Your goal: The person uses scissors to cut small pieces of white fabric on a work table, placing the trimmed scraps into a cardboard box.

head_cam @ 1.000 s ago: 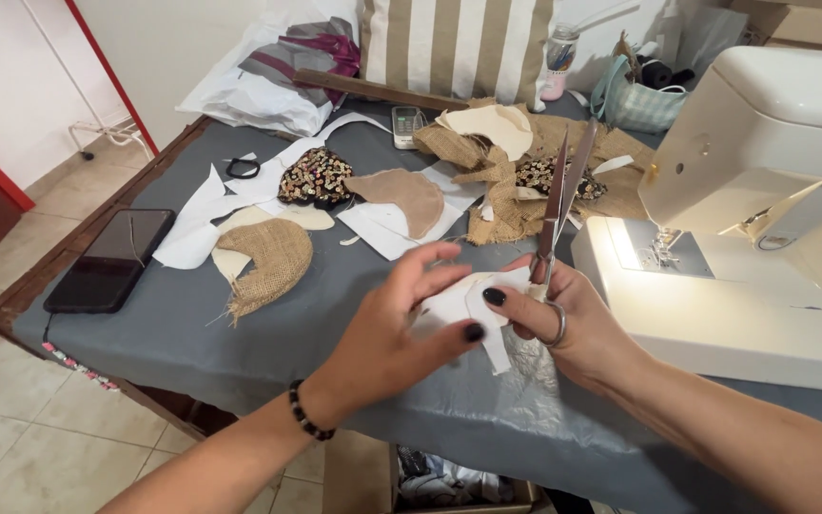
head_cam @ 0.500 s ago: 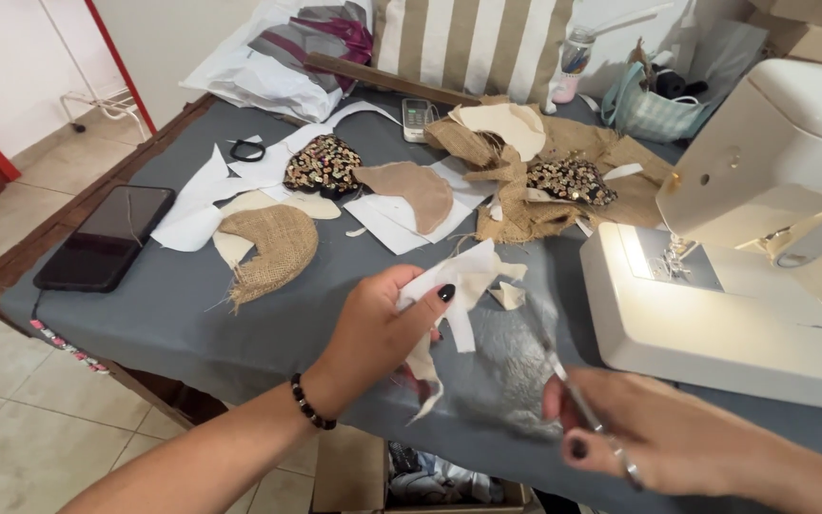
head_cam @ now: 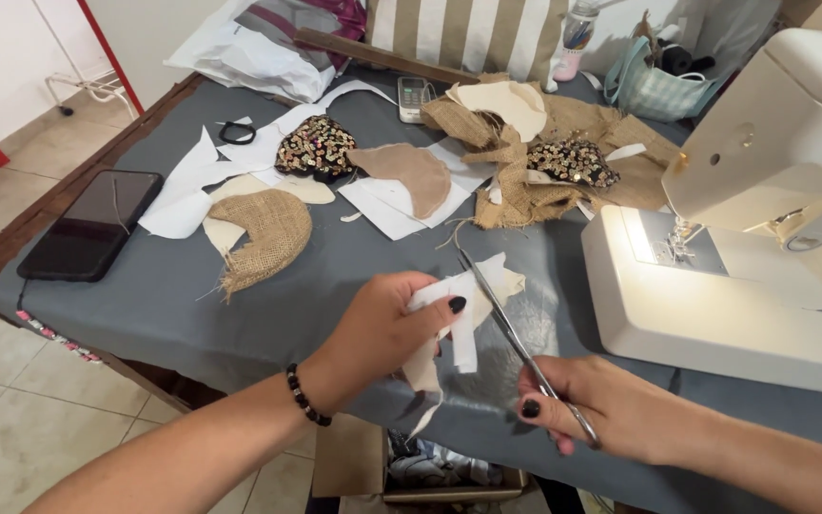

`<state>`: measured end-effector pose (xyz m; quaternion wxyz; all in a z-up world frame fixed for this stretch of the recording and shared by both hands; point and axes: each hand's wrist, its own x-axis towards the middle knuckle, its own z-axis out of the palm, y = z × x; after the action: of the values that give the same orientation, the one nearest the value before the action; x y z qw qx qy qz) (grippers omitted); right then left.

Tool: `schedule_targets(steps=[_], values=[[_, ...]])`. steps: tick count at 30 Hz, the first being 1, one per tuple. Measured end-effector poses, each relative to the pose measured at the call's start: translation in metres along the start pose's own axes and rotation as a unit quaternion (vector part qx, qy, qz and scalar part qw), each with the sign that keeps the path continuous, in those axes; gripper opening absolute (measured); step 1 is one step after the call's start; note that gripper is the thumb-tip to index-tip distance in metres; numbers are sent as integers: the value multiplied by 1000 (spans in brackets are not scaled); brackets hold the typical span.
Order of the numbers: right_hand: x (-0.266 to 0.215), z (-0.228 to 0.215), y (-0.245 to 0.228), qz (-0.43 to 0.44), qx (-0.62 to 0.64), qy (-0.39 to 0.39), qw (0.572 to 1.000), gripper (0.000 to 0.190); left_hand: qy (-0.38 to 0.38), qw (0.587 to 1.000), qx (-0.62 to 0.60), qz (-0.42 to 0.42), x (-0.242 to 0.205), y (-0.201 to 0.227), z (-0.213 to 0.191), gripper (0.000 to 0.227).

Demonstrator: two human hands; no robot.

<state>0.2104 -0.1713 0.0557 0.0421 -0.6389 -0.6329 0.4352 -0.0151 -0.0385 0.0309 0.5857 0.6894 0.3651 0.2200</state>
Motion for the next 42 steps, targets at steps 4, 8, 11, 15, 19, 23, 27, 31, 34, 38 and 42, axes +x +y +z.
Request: schedule_targets(steps=[4,8,11,15,19,23,27,31,34,38,42], values=[[8,-7,-1,-6,-22,-30,999,59,-66,997,28,29,0,2,0,33],[8,-3,6,8,-4,0,1000,50,-68,998,-8,-2,3,-2,-5,27],[5,3,14,-8,2,17,1000,45,-60,997,-17,-49,7,-6,-6,20],[6,4,25,-29,10,-27,999,44,-69,997,-11,-29,11,-15,-1,21],[9,-5,14,-15,-30,-58,998,56,-104,994,18,23,9,-10,4,33],[8,3,22,-52,-1,2,999,50,-89,996,6,-22,7,0,1,19],[5,13,33,-10,-1,14,1000,41,-82,994,9,-68,11,-3,1,17],[6,1,21,-26,-1,-39,999,51,-87,995,53,-21,14,-18,6,23],[8,-3,15,-29,-24,-71,997,60,-118,992,52,-6,11,-10,9,27],[7,6,21,3,8,-6,1000,45,-90,993,36,-65,8,-5,2,19],[7,6,35,0,31,5,999,37,-76,993,-6,-85,7,-2,-8,18]])
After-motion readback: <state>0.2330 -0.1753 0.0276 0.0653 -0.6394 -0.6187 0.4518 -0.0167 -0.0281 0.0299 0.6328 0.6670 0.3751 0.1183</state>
